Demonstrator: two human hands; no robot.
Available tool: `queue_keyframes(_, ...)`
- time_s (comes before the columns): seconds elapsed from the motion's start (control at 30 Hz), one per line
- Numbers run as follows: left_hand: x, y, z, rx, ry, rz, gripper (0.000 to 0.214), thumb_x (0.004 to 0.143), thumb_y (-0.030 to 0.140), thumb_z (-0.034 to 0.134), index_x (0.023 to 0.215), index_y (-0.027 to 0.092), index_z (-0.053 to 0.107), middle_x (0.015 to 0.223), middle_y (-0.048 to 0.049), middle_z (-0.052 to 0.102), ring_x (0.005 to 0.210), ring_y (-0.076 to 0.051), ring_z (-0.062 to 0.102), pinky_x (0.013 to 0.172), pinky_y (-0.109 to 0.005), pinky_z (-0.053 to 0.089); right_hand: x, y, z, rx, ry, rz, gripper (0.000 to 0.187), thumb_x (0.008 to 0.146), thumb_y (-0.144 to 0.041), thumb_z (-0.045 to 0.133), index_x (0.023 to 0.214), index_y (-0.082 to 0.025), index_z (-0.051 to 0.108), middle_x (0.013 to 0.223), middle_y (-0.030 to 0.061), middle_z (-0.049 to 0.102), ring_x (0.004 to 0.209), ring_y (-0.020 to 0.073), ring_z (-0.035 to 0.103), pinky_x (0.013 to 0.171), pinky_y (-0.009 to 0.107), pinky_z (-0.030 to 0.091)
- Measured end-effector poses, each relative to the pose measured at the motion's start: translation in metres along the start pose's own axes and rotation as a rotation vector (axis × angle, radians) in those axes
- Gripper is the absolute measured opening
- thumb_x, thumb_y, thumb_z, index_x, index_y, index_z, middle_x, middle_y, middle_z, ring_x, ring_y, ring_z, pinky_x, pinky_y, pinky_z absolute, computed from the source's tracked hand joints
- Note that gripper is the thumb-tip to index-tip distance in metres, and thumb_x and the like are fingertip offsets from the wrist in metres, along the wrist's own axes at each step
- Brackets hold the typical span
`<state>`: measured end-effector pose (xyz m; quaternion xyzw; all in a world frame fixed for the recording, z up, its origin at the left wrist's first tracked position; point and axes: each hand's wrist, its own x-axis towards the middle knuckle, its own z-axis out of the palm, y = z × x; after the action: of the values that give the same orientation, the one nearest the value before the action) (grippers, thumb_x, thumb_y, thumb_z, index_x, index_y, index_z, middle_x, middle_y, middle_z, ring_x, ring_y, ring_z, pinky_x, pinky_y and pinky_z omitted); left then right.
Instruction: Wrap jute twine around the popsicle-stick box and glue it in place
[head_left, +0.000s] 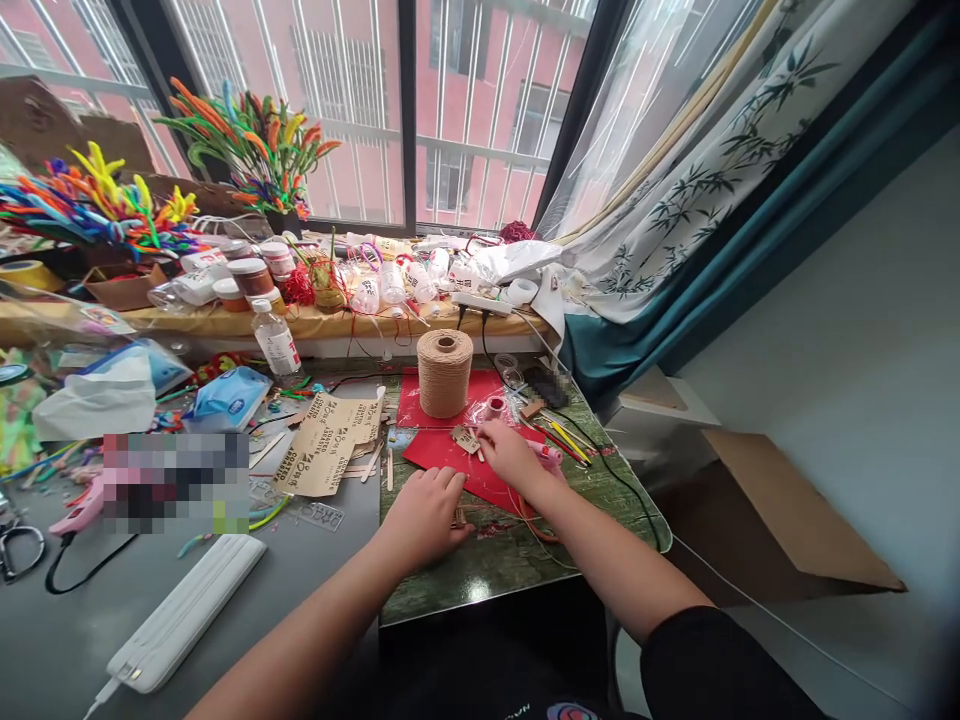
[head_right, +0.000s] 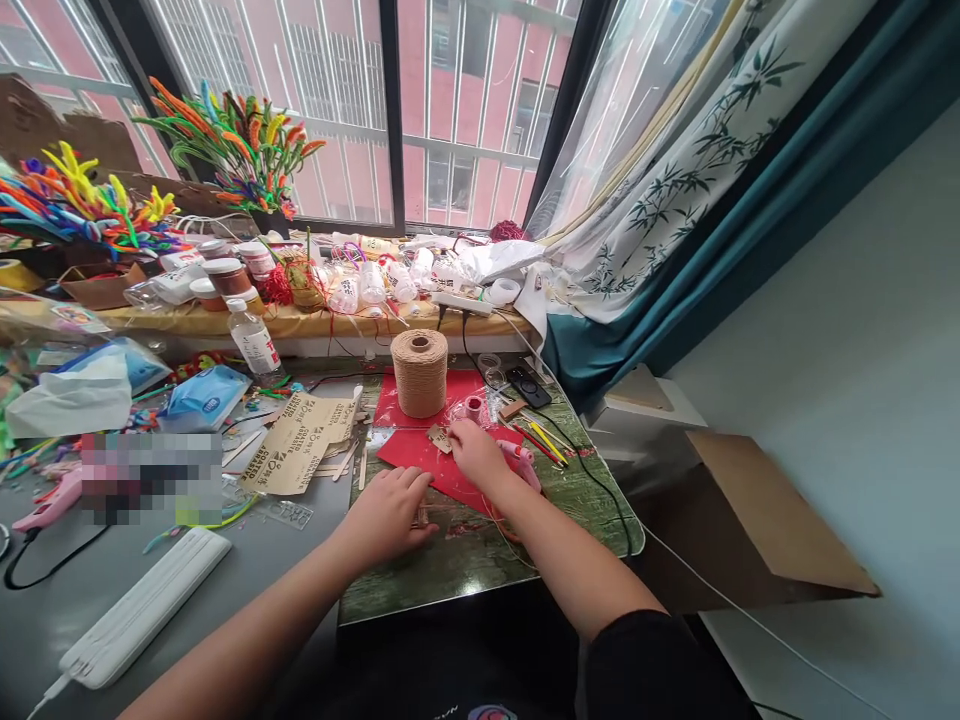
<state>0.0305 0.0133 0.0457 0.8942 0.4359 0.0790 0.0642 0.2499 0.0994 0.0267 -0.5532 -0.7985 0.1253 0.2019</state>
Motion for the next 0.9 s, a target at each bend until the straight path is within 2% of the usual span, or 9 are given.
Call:
queue_keyframes(0.2,0.0,0.0,0.001,-0.002,-0.007,-0.001,0.067,0.084,0.056,0.074,0.138,0.02,0.054,0.123,-0.0129,0.065,0.115,-0.033,0.06,0.1,-0.046,0.042,-0.057,0.008,-0.038,0.266,0.129,0.123,0.014,0.098,-0.023,0.048,0.099,-0.023,0.062,0.095,0.0048,0.068,0.087,0.0224,0.064,0.082,0.034,0.05)
queue_keyframes(0.33,0.001,0.001,0.0,-0.006,-0.014,-0.006,0.065,0.085,0.057,0.073,0.137,0.021,0.055,0.125,-0.013,0.065,0.116,-0.033,0.06,0.101,-0.045,0.041,-0.093,0.002,-0.058,0.309,0.127,0.052,0.013,0.098,-0.024,0.051,0.097,-0.026,0.064,0.103,0.0077,0.068,0.113,0.0273,0.063,0.101,0.043,0.048)
queue_keyframes(0.4,0.001,0.001,-0.001,-0.003,-0.019,-0.001,0.066,0.085,0.057,0.073,0.138,0.02,0.055,0.127,-0.0134,0.065,0.116,-0.033,0.06,0.101,-0.045,0.041,-0.111,-0.003,-0.066,0.314,0.078,-0.008,0.013,0.099,-0.023,0.052,0.094,-0.026,0.063,0.1,0.0073,0.067,0.113,0.0268,0.062,0.105,0.045,0.046)
queue_keyframes(0.53,0.001,0.002,-0.001,0.007,-0.02,-0.003,0.07,0.086,0.057,0.071,0.142,0.019,0.053,0.129,-0.0137,0.065,0.117,-0.033,0.059,0.1,-0.046,0.042,-0.146,-0.01,-0.077,0.35,-0.042,-0.013,0.014,0.101,-0.023,0.051,0.094,-0.028,0.063,0.093,0.0059,0.064,0.092,0.0232,0.064,0.092,0.04,0.051)
queue_keyframes(0.7,0.003,0.002,0.001,0.006,-0.028,0.004,0.07,0.087,0.057,0.071,0.143,0.019,0.053,0.13,-0.0138,0.065,0.118,-0.034,0.059,0.102,-0.046,0.041,-0.177,-0.011,-0.091,0.331,-0.118,0.021,0.016,0.099,-0.021,0.051,0.098,-0.03,0.064,0.101,0.008,0.065,0.094,0.0233,0.063,0.086,0.038,0.051)
queue_keyframes(0.9,0.003,0.002,-0.001,-0.002,-0.021,-0.003,0.067,0.086,0.055,0.072,0.141,0.02,0.054,0.128,-0.0134,0.065,0.117,-0.034,0.06,0.101,-0.046,0.042,-0.199,-0.025,-0.121,0.104,-0.386,0.024,0.017,0.082,-0.01,0.056,0.077,-0.026,0.057,0.079,0.0036,0.062,0.075,0.0208,0.058,0.07,0.033,0.044)
